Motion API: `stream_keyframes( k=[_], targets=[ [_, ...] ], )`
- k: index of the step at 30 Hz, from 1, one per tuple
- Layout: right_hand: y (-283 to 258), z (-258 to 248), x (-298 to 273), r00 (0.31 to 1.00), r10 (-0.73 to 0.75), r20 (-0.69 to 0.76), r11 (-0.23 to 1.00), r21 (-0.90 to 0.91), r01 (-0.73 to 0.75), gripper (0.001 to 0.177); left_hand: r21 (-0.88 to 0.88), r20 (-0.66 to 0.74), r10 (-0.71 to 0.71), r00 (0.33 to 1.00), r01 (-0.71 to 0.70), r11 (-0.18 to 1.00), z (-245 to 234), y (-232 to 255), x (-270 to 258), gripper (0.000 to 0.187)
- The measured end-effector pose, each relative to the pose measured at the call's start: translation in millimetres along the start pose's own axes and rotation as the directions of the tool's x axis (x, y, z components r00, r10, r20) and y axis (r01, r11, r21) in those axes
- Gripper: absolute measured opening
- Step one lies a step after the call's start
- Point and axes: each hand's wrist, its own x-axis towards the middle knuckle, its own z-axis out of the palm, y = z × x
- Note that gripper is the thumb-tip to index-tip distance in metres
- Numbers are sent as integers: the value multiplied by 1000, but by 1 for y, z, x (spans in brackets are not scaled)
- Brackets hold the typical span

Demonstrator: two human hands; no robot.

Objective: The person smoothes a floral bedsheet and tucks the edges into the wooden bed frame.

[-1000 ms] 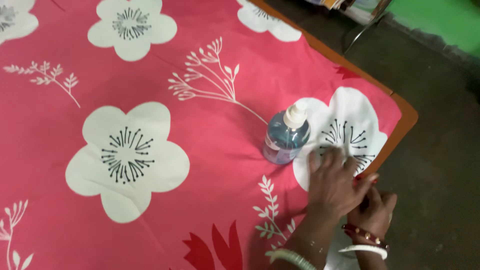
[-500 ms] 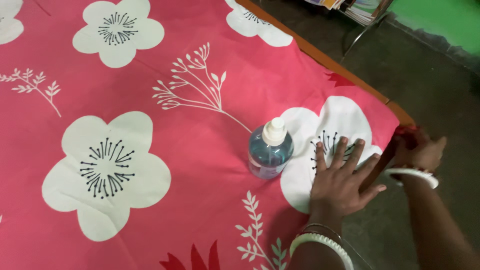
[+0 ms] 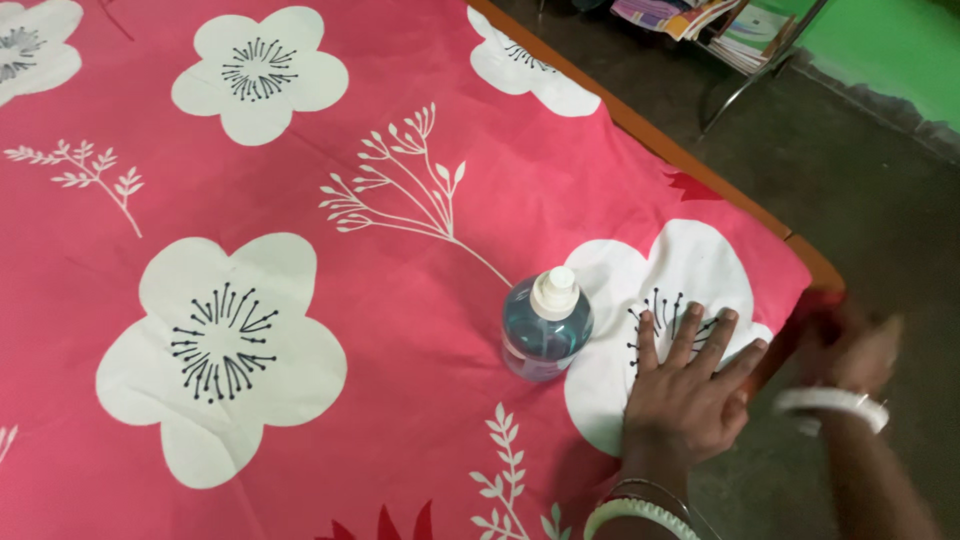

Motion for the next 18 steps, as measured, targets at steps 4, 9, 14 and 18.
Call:
stream_keyframes(
  k=[4, 9, 14, 18],
  targets=[
    [-24, 4, 52, 968, 231, 103, 970, -99, -221, 57, -16, -24, -6, 1000, 5, 1000, 0, -1, -3, 59],
    [-4, -5, -18, 998, -43, 41, 994, -95, 47, 48, -3, -45, 13, 999, -13, 1000, 4, -2, 1, 58],
    [0, -28, -97, 966, -215, 145, 953, -183, 239, 25, -50, -46, -8, 999, 5, 999, 3, -2, -3, 62],
    [-5, -13, -54, 983, -168, 70, 951, -250, 180, 24, -39, -31, 2, 1000, -4, 999, 5, -4, -2, 61]
  ],
)
